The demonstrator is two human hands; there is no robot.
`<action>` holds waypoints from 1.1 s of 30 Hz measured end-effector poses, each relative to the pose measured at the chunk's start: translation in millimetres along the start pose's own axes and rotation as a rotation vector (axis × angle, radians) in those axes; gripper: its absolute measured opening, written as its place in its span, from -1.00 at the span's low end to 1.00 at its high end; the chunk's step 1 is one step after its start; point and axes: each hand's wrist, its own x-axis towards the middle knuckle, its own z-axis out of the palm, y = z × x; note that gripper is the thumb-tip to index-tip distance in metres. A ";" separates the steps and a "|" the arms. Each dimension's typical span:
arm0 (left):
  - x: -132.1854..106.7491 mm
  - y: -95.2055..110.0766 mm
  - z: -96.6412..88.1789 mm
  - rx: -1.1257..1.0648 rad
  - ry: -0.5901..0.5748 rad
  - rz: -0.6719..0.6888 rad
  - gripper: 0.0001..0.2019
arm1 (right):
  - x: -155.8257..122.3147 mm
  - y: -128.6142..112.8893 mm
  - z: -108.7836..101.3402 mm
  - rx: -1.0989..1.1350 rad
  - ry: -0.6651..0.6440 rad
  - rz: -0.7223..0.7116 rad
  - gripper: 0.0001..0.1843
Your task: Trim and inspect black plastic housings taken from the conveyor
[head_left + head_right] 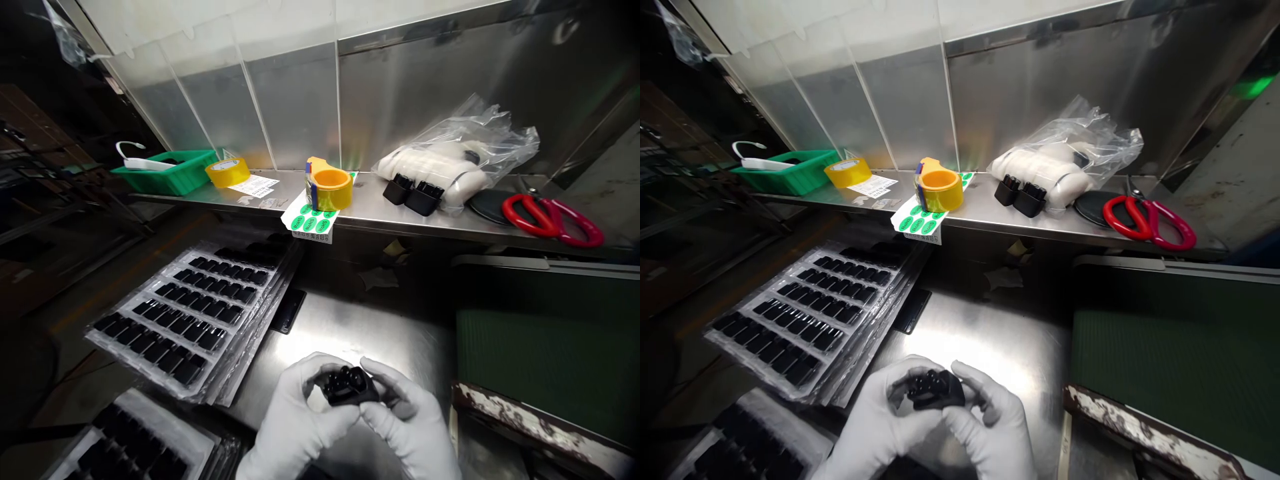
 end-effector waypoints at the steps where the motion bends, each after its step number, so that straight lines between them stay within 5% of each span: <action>1: -0.2 -0.6 1.5 0.019 0.043 -0.028 -0.76 | 0.4 0.3 0.0 0.059 -0.021 0.086 -0.50; 4: 0.5 -3.8 5.0 0.006 0.117 -0.112 -0.72 | 0.7 2.0 0.1 0.212 -0.129 0.226 -0.47; 11: 7.5 -9.9 4.9 -0.248 -0.052 -0.161 -0.71 | -3.1 3.8 -4.4 0.234 -0.213 0.295 -0.65; 16: 8.0 -11.6 8.9 -0.199 -0.090 -0.160 -0.73 | -0.7 -1.1 -9.7 0.157 -0.191 0.271 -0.62; 19: 6.0 -19.4 10.3 -0.082 -0.007 0.012 -0.77 | 2.3 -5.5 -14.5 0.010 -0.111 0.184 -0.56; 24: 5.8 -35.5 10.4 0.052 0.025 0.428 -0.58 | 4.6 -7.0 -22.4 -0.116 -0.060 0.043 -0.79; 33: 6.5 -34.6 17.8 0.283 0.094 0.623 -0.41 | 8.3 -10.4 -22.4 -0.019 -0.177 -0.139 -0.80</action>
